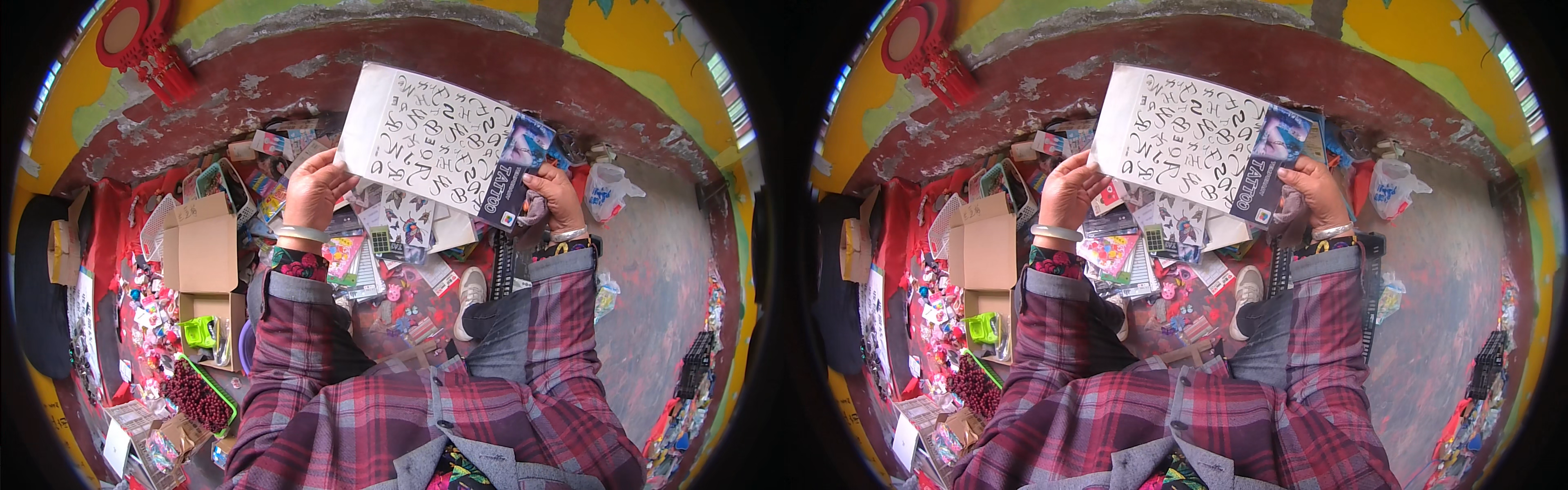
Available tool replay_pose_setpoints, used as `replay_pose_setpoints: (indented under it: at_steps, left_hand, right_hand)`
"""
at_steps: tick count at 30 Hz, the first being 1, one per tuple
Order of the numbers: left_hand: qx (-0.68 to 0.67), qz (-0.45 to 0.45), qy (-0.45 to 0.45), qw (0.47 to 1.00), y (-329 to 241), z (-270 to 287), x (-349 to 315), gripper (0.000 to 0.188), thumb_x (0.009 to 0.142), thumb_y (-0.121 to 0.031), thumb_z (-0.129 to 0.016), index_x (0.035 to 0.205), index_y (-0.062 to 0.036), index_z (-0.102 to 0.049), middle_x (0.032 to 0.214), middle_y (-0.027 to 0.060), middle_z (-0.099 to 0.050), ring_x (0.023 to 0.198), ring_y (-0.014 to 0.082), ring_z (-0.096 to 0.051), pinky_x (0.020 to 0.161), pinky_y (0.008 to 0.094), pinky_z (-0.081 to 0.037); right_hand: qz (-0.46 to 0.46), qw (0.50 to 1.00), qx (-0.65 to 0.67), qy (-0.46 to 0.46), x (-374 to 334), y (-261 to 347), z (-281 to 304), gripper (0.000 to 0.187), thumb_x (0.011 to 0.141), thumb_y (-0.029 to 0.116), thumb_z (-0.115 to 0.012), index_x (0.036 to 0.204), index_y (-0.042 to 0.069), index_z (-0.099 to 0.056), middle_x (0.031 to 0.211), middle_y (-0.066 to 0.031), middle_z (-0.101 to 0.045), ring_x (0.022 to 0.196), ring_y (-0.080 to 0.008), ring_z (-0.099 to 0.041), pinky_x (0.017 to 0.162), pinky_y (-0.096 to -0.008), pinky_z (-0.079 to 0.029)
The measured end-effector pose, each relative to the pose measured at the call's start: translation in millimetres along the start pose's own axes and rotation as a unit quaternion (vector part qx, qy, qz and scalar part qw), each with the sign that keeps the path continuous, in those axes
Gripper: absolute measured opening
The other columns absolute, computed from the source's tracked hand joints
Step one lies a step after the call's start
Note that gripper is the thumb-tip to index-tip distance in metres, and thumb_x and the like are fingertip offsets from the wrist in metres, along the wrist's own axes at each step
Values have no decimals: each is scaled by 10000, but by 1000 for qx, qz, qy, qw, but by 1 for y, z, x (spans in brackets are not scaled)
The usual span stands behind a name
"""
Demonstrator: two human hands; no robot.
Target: The person sits on the floor surrounded by a large pile of stationery and miscellaneous items. They pick up various items, including temporary tattoo sheets and small boxes, wipe them with a cloth, and place them into a black plastic crate.
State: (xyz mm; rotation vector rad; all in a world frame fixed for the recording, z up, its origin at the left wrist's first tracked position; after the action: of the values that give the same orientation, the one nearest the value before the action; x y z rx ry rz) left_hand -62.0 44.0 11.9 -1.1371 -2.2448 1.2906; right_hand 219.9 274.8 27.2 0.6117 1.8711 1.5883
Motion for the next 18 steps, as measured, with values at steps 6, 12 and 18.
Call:
replay_pose_setpoints:
  at_steps: [6, 12, 18]
  left_hand:
    - [108, -20, -62, 992, 2, 13, 2, 287, 807, -24, -560, 1075, 75, -543, 917, 123, -627, 778, 184, -634, 705, 279, -543]
    - [22, -50, -68, 996, -3, 15, 1, 266, 793, -24, -567, 1044, 57, -537, 887, 119, -619, 755, 191, -630, 710, 297, -541]
    - [-52, 7, 22, 998, 3, -4, 1, 175, 849, -22, -550, 992, 78, -537, 909, 167, -623, 805, 232, -649, 732, 292, -550]
  right_hand:
    - [-3, 999, -25, 46, -5, 10, -15, 96, 819, 114, -613, 849, 23, -602, 758, -41, -625, 579, -91, -573, 510, -220, -465]
    - [29, 998, -29, 50, -10, 10, -21, 103, 815, 118, -622, 837, 19, -604, 724, -45, -622, 533, -100, -565, 495, -223, -464]
    - [13, 999, 29, 0, -2, 1, -6, 91, 815, 108, -620, 852, 27, -603, 716, -40, -620, 525, -98, -572, 475, -220, -474]
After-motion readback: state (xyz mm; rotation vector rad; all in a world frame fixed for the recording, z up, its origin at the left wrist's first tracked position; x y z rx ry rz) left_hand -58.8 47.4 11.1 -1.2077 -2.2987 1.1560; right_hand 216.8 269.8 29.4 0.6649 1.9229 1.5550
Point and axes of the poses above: each hand's wrist, its own x-axis towards the middle knuckle, its own z-axis out of the back of the hand, y = z × x, the point moved 8 cm from there along x, towards the middle knuckle
